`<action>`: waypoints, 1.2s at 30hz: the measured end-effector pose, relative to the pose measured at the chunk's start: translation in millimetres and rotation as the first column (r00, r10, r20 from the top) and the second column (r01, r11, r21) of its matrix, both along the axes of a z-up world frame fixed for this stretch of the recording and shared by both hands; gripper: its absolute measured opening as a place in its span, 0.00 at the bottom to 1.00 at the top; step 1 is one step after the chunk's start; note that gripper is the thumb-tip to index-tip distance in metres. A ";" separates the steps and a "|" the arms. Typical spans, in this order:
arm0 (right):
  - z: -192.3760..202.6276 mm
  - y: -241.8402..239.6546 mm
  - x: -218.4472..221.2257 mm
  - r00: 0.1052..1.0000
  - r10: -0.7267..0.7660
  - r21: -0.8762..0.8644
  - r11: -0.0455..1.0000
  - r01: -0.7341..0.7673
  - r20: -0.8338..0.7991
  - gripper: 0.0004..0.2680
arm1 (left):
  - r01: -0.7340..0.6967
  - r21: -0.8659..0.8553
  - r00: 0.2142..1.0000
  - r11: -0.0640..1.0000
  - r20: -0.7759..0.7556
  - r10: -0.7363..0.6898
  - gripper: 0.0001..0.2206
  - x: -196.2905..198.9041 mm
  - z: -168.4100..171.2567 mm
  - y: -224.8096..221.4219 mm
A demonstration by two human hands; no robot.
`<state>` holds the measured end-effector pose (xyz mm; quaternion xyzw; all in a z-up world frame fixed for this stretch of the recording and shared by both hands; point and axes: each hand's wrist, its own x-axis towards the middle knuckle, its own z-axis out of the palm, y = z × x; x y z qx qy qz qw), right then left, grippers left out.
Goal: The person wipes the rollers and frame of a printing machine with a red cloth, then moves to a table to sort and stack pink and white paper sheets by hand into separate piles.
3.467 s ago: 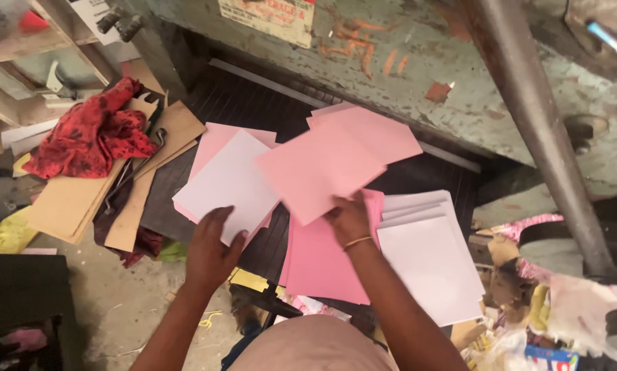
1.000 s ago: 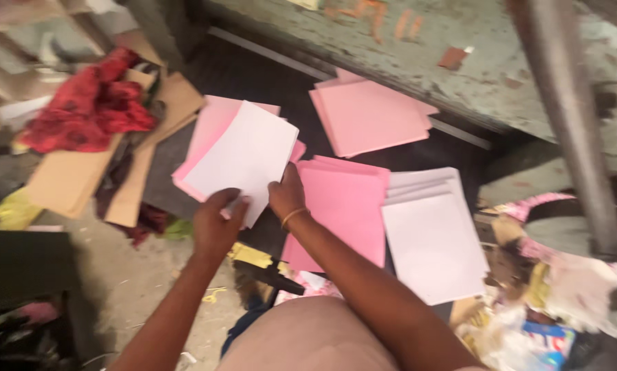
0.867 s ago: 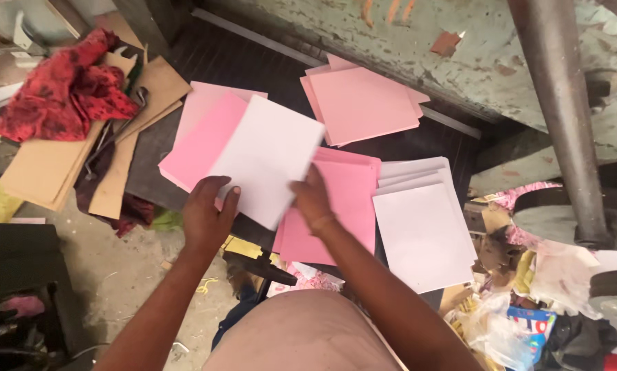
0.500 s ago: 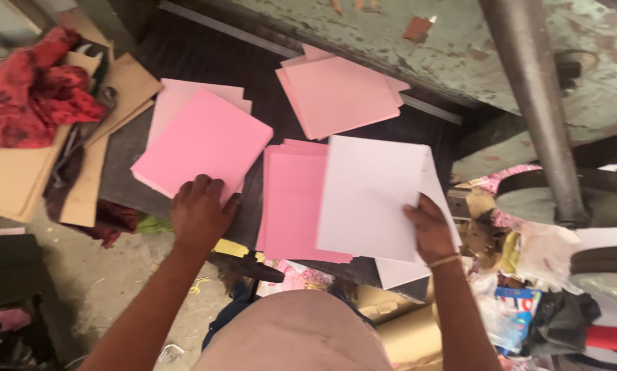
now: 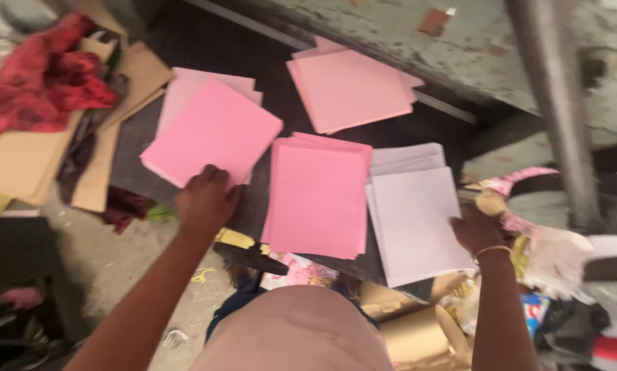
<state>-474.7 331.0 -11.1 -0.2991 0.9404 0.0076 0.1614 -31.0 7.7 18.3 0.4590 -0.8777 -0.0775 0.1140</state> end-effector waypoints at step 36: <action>-11.1 -285.3 263.9 0.614 0.551 -0.676 0.736 -0.039 0.565 0.06 | -0.218 0.475 0.875 0.853 -0.292 0.387 0.11 20.0 -10.4 -35.0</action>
